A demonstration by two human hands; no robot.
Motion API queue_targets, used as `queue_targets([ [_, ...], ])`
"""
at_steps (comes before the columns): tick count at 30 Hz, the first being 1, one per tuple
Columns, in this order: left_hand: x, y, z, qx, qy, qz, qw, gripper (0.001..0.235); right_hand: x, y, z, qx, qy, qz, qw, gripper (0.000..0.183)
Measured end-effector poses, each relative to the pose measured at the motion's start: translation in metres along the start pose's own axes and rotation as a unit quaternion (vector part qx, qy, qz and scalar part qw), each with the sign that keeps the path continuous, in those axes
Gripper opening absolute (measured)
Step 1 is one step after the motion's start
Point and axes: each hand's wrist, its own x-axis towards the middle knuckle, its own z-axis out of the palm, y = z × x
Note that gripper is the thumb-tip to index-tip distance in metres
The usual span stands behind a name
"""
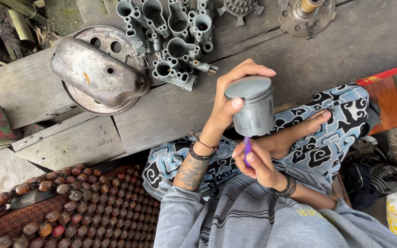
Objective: Cleaning a motorcycle piston using a toothbrush
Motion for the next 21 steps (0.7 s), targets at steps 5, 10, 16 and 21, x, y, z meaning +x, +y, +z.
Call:
queue_targets([
  [5,0.001,0.004,0.001,0.044,0.003,0.046,0.998,0.079,0.007,-0.001,0.003,-0.021,-0.010,-0.015,1.000,0.034],
  [10,0.000,0.004,-0.004,-0.038,0.032,0.031,0.998,0.082,-0.003,0.008,0.014,-0.019,-0.032,0.007,0.999,0.032],
  [16,-0.001,0.004,-0.002,0.000,0.049,0.042,0.998,0.079,0.012,0.002,-0.015,-0.122,-0.030,-0.016,0.992,0.024],
  [21,0.000,0.002,-0.002,-0.004,0.046,0.048,0.998,0.081,0.024,-0.015,-0.007,-0.120,-0.073,0.018,0.990,0.024],
])
